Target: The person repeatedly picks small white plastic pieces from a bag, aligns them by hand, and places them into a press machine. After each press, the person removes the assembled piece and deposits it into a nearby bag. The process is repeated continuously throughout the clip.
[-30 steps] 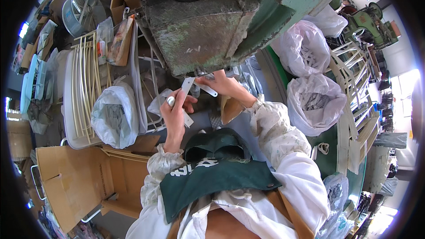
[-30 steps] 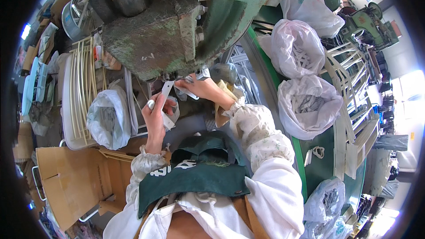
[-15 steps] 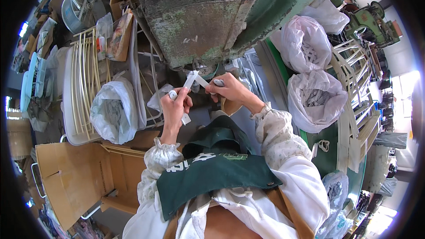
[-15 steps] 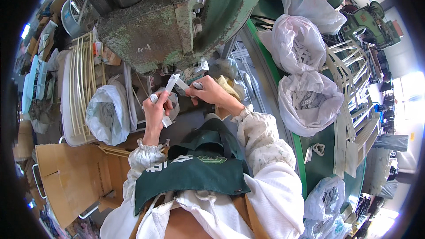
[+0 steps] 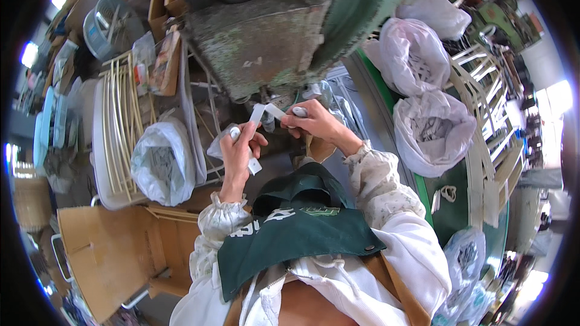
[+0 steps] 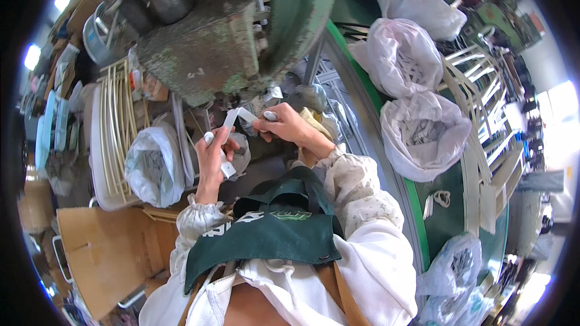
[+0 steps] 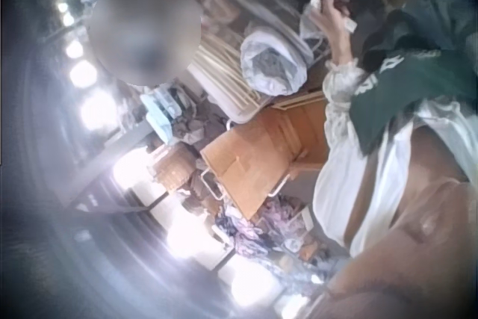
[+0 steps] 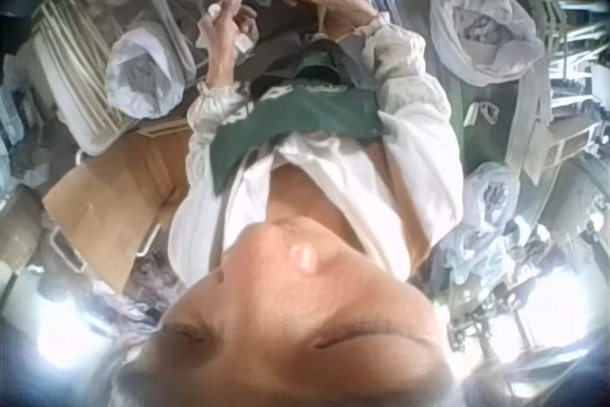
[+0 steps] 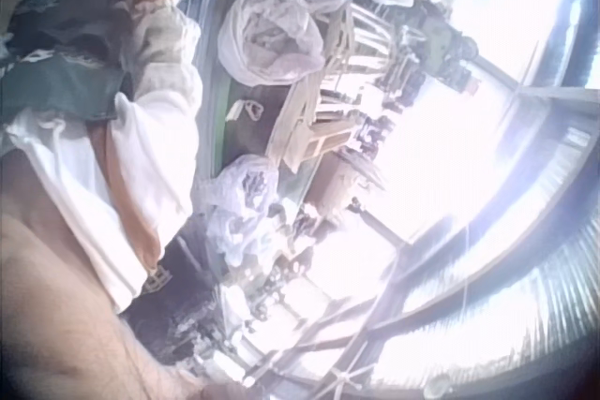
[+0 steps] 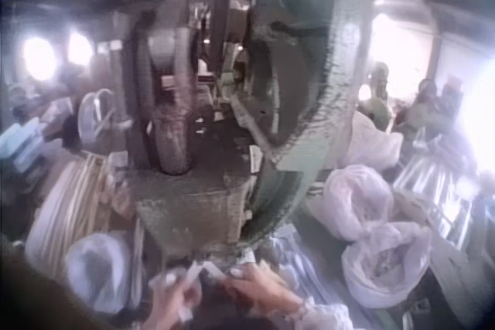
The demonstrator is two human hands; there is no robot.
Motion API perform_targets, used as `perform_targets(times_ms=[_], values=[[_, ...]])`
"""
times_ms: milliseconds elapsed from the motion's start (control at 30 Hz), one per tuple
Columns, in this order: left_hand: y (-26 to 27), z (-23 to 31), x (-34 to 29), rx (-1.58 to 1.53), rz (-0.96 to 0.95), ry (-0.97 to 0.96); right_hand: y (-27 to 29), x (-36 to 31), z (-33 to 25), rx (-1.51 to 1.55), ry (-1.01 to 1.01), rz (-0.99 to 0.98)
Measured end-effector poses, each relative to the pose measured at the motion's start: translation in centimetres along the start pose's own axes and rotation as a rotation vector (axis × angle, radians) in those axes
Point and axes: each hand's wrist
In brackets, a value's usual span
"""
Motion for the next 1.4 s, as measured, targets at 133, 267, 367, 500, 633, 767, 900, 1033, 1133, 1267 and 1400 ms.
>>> perform_targets(times_ms=[133, 267, 367, 500, 633, 767, 900, 1033, 1133, 1267, 1400], values=[[1.7, -2.9, -2.1, -0.333, 0.09, 0.225, 1.4, -2.7, 0.3, 0.174, -0.118, 0.139], [6.1, -10.5, -6.4, -0.343, -0.074, 0.655, 12.1, -5.5, 3.5, 0.228, -0.175, 0.785], [6.5, -11.2, -8.2, 0.302, -0.159, 0.508, 26.7, -5.9, 9.3, -0.332, -0.495, 1.056], [7.5, -8.1, -9.9, 0.234, -0.158, 0.547, 28.2, -3.5, 11.3, -0.487, -0.473, 0.858], [9.9, -5.7, -10.5, 0.244, -0.283, 0.564, 9.1, -2.3, 3.3, -0.013, 0.009, 0.173], [8.5, -1.5, -10.6, 0.424, -0.39, 0.567, 0.2, -0.3, -0.3, 0.237, 0.053, -0.05], [8.6, -1.0, -10.8, 0.472, -0.456, 0.55, -1.9, 1.3, -0.7, 0.318, 0.026, -0.026], [8.7, -1.2, -10.8, 0.429, -0.557, 0.509, -2.2, 1.4, -1.2, 0.301, -0.036, 0.017], [8.9, -2.0, -10.7, 0.361, -0.633, 0.516, -2.1, 1.6, -1.0, 0.264, -0.073, 0.011], [7.7, -2.8, -11.2, 0.22, -0.572, 0.423, -2.2, 1.4, 1.0, 0.489, -0.283, -0.072], [8.0, -4.0, -12.4, 0.107, -0.299, 0.518, 0.3, 1.4, 5.2, 0.328, -0.444, 0.082]])
Point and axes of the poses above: each hand's wrist, its own x-axis towards the middle knuckle, its own y-axis out of the back of the hand, z = x × y, and after that the axes turned 12 degrees about -x, right-handed
